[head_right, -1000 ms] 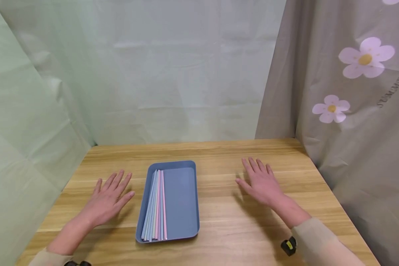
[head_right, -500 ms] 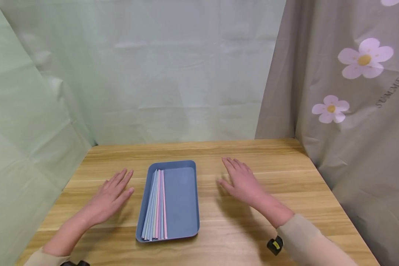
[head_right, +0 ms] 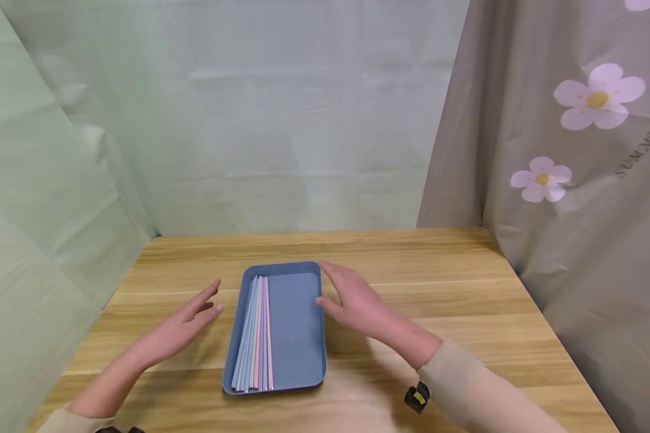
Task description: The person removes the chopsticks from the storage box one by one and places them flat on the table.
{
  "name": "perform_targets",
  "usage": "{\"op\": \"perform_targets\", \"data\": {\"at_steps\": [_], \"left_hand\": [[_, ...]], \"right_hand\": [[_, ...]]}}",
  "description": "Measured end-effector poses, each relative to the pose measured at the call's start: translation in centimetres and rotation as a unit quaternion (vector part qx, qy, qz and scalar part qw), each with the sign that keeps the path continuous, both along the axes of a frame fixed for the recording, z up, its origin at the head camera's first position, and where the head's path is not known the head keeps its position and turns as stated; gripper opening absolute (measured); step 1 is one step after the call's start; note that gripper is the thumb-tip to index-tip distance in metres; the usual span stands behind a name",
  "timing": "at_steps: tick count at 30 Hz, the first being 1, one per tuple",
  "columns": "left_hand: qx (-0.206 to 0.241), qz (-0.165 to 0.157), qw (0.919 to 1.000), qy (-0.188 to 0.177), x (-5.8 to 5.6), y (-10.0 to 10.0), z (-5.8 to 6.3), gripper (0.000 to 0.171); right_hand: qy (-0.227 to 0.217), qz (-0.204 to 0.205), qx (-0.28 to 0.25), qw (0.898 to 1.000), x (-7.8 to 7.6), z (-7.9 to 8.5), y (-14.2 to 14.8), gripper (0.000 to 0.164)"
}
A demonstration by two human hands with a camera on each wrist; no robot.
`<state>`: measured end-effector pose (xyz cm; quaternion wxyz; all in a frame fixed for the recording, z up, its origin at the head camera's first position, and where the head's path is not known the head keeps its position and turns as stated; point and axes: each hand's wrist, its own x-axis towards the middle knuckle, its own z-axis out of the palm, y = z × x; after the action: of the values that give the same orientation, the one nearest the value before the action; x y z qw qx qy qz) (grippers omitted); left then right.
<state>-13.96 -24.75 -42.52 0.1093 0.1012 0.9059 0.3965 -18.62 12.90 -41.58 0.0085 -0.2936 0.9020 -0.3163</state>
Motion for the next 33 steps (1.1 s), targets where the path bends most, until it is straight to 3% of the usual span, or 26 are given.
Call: {"op": "perform_targets", "data": {"at_steps": [3,8,12,15,17,20,27,30,33], "left_hand": [[0.067,0.021,0.9961,-0.054,-0.1,0.2,-0.3,0.080],[0.163,0.055,0.9782,-0.117,-0.2,0.8,-1.1,0.077],[0.210,0.078,0.9634,-0.147,-0.2,1.4,-1.8,0.074],[0.232,0.090,0.9548,-0.164,-0.1,1.8,-2.1,0.072],[0.239,0.095,0.9516,-0.169,-0.1,2.0,-2.3,0.071],[0.239,0.098,0.9504,-0.173,0.0,2.3,-2.7,0.069],[0.233,0.113,0.9488,-0.181,-0.1,2.7,-3.4,0.065],[0.223,0.115,0.9512,-0.180,0.0,2.8,-3.4,0.064],[0.213,0.113,0.9538,-0.179,0.2,2.9,-3.6,0.064]], "right_hand": [[-0.030,0.007,-0.016,0.999,0.1,0.1,-1.1,0.076],[-0.112,0.017,-0.056,0.992,0.3,0.0,-2.9,0.075],[-0.183,0.030,-0.101,0.977,0.2,-0.6,-4.3,0.072],[-0.238,0.034,-0.137,0.961,0.2,-1.0,-5.3,0.068],[-0.276,0.030,-0.160,0.947,0.3,-1.2,-5.9,0.065],[-0.339,0.014,-0.205,0.918,0.5,-1.5,-6.9,0.062],[-0.470,-0.039,-0.306,0.827,1.1,-2.5,-8.8,0.062],[-0.499,-0.053,-0.324,0.802,1.5,-3.0,-9.3,0.061],[-0.513,-0.066,-0.331,0.789,1.8,-3.4,-9.7,0.061]]}}
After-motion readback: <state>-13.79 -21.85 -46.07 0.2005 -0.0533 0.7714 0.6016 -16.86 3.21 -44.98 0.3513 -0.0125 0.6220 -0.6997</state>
